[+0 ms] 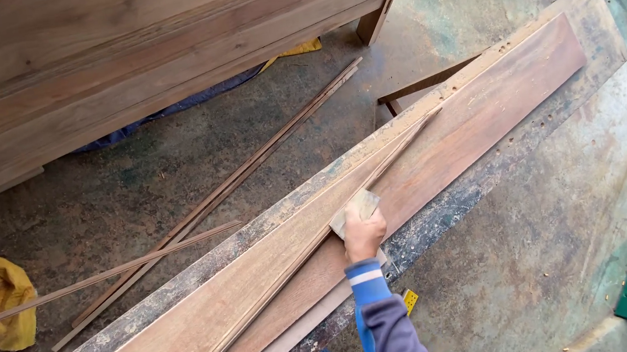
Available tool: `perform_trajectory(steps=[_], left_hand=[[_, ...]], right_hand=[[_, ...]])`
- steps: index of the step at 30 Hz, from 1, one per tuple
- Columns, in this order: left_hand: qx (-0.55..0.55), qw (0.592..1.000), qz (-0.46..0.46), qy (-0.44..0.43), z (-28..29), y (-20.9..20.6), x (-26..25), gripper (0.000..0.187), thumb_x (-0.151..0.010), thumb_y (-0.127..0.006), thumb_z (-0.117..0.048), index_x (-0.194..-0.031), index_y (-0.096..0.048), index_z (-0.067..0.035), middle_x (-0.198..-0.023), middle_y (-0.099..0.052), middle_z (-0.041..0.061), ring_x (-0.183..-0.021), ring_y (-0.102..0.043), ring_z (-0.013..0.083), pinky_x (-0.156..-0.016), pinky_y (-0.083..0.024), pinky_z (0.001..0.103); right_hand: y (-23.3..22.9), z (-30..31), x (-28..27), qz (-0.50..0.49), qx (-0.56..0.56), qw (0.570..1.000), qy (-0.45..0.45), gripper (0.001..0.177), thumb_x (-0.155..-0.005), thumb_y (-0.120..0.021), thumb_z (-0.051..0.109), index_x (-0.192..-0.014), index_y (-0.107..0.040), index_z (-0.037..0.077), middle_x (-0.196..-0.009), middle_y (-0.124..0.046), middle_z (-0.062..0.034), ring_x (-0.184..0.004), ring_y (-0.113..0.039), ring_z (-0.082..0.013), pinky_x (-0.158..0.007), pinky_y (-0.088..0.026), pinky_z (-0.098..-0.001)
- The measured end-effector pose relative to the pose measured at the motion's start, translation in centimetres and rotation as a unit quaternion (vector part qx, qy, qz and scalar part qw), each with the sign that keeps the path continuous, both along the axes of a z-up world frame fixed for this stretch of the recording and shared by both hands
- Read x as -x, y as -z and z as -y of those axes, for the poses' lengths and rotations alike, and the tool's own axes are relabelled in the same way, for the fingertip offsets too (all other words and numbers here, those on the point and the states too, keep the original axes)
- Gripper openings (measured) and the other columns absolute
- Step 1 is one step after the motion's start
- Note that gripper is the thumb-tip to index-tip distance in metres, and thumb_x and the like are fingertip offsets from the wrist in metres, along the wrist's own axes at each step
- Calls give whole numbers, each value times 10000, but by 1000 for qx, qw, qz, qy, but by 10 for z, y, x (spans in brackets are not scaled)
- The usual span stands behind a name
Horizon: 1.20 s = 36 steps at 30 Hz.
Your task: Sanding a thin wooden strip on a workbench.
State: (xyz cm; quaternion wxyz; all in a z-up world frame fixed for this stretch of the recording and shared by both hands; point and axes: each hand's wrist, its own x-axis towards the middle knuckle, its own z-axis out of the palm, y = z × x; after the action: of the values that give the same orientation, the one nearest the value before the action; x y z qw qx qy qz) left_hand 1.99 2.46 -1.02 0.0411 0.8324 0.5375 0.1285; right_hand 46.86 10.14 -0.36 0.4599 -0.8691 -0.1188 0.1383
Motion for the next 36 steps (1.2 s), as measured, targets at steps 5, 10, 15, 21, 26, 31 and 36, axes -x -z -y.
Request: perform_trajectory(steps=[5, 10, 15, 21, 26, 31, 36], left_hand=[[25, 1000, -12, 5, 3, 3, 9, 542, -632, -868, -509, -517, -502, -126, -501, -457, 71, -473, -501, 286, -538, -386, 478], [42, 999, -11, -4, 4, 7, 7, 536, -632, -866, -522, -529, -512, -134, -498, -465, 64, -480, -508, 276, -550, -393, 472], [36, 999, -16, 1, 3, -8, 5, 533, -642, -856, -534, -524, -533, -127, -508, -476, 68, -478, -506, 277, -542, -388, 468], [24, 1000, -6, 14, -6, -26, 0, 475, -670, -825, -508, -573, -559, -126, -537, -483, 69, -496, -508, 271, -538, -375, 444], [-2, 999, -21, 28, -8, -46, -11, 470, -683, -815, -480, -546, -530, -132, -544, -468, 60, -513, -510, 275, -557, -385, 427], [-20, 999, -29, 0, -10, -60, -19, 450, -701, -796, -484, -598, -526, -139, -619, -489, 56, -600, -532, 275, -623, -395, 424], [12, 1000, -25, 11, -13, -65, -18, 449, -727, -787, -487, -622, -530, -133, -640, -490, 57, -636, -541, 276, -652, -405, 435]], right_hand=[[-1, -22, -49, -61, -4, 996, 64, 316, -865, -677, 83, -1145, -613, -49, -1055, -710, -175, -852, -734, -261, -748, -651, -382], [9, 2, -9, -34, -83, 996, 11, 337, -810, -698, 17, -1138, -653, -46, -1060, -727, -136, -874, -707, -208, -731, -600, -349], [-23, -10, -6, -146, -95, 984, 48, 277, -846, -687, 12, -1112, -644, -50, -1035, -716, -172, -821, -704, -237, -697, -620, -386], [-33, -15, -20, -150, -46, 984, 79, 338, -826, -641, -24, -1162, -606, -37, -1088, -702, -191, -855, -734, -270, -724, -665, -386], [-22, 9, 48, -105, 33, 993, 44, 416, -822, -665, -5, -1222, -552, -23, -1087, -674, -194, -914, -719, -280, -766, -654, -378], [-18, -8, 8, -127, -61, 987, 75, 311, -829, -615, -31, -1138, -610, -72, -1039, -716, -177, -830, -736, -297, -719, -655, -408], [-15, 13, 62, -71, -56, 995, 38, 270, -863, -659, 21, -1111, -613, -75, -1028, -715, -193, -819, -712, -274, -695, -613, -383]])
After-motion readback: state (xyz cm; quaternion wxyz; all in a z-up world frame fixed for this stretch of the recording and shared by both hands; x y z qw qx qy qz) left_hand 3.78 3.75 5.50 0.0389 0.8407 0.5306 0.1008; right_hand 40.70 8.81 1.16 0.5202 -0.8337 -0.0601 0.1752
